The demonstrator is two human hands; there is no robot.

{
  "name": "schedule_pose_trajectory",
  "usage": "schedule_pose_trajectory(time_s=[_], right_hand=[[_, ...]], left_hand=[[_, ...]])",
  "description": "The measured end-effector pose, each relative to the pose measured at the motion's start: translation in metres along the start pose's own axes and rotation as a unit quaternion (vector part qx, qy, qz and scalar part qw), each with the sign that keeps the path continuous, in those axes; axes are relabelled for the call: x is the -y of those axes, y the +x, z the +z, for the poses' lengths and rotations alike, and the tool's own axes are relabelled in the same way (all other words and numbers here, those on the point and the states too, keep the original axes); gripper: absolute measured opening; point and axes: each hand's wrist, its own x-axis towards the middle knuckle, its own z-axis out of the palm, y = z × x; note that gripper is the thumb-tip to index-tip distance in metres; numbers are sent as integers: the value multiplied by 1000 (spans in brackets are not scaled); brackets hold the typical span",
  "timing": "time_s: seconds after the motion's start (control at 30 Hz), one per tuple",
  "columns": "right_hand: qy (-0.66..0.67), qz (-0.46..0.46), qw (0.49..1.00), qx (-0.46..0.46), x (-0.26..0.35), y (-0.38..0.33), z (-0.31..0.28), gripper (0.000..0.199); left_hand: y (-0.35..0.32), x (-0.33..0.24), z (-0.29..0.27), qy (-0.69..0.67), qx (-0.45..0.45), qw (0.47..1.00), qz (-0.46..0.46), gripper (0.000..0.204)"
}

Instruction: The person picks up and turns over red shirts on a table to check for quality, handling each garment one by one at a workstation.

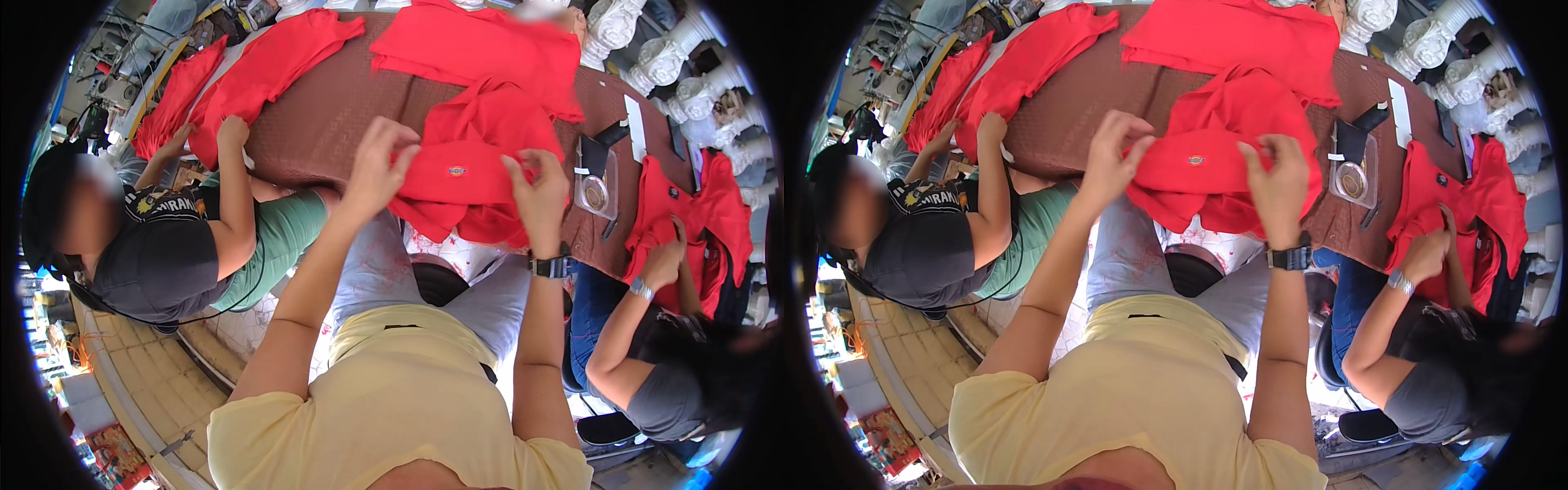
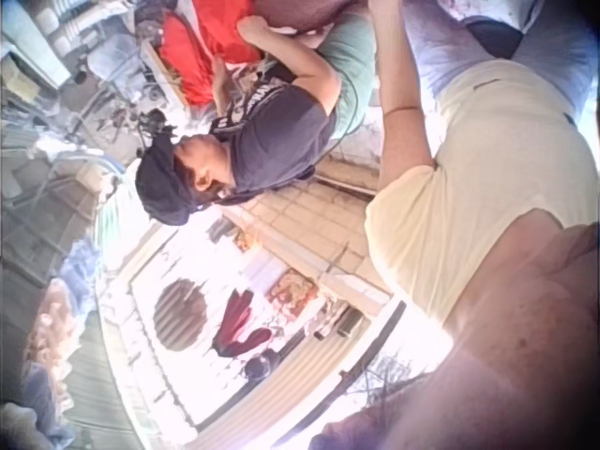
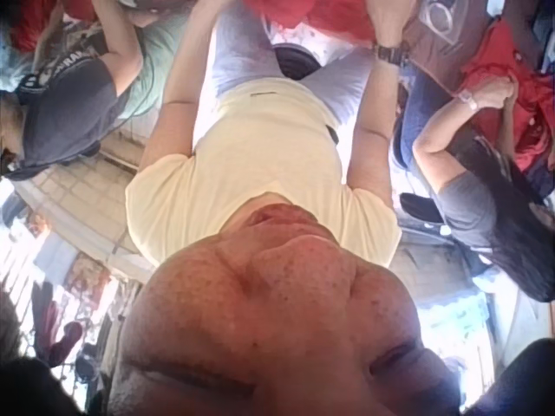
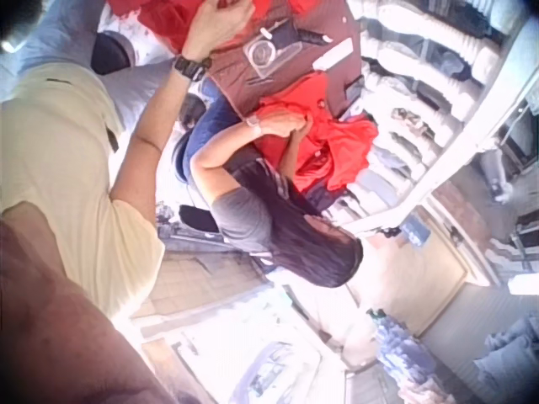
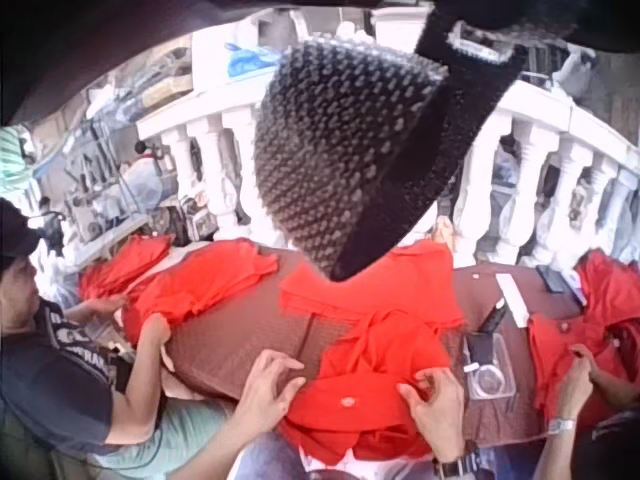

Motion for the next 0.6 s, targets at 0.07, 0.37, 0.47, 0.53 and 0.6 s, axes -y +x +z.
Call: schedule_pose_trajectory(time_s=[0.07, 0.37, 0.47, 0.53, 0.6], right_hand=[[47, -38, 998, 25, 30, -3, 21, 21], [27, 8, 992, 123, -4, -27, 75, 22], [58, 1, 992, 113, 5, -30, 65, 25], [62, -5, 991, 114, 13, -33, 57, 25], [32, -57, 990, 123, 9, -33, 56, 19]], left_hand=[[-7, -1, 20, -28, 90, 994, -63, 21], [-39, 37, 58, 92, 79, 993, 13, 12], [-38, 38, 55, -7, 97, 992, -85, 6], [-38, 38, 54, -100, 107, 977, -155, 3], [-39, 37, 54, -189, 112, 953, -211, 3]])
